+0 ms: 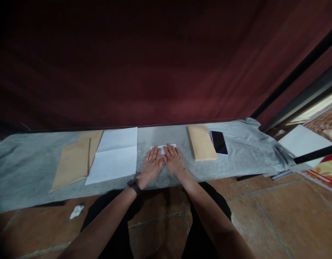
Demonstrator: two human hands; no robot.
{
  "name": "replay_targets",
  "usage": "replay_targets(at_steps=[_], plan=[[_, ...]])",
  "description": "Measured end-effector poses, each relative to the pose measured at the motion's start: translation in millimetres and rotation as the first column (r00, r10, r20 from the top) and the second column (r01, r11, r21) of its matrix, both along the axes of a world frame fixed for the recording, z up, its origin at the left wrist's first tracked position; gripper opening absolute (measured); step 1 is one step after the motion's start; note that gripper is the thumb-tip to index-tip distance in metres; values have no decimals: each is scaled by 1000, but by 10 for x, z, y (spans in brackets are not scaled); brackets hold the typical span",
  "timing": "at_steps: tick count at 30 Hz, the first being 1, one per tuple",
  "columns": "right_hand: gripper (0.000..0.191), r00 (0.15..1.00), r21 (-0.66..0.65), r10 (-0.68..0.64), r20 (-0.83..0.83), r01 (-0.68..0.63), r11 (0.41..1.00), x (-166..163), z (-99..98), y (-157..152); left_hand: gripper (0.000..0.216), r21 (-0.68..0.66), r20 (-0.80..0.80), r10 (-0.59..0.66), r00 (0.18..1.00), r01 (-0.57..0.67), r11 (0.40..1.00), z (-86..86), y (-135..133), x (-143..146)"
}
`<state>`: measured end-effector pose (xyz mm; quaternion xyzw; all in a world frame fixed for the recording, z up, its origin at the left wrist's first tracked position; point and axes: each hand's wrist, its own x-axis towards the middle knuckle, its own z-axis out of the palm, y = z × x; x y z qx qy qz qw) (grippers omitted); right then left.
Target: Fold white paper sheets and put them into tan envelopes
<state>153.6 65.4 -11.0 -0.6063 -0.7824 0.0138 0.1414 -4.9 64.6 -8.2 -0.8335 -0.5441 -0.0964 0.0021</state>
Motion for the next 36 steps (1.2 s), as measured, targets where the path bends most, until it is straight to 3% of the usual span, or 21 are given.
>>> replay_targets(at_steps=[19,28,36], plan=[[55,986,64,-166,25,164,984,329,13,20,63,-52,-55,89,995,-91,994,73,-19,-52],[54,999,-41,50,-10,-51,998,83,70,-61,63,-75,-58,89,994,-94,993,78,-24,-38],[55,1000,-24,-26,6,27,999,181,-4,-40,64,-48,-18,90,996,-90,995,45,-18,-54]])
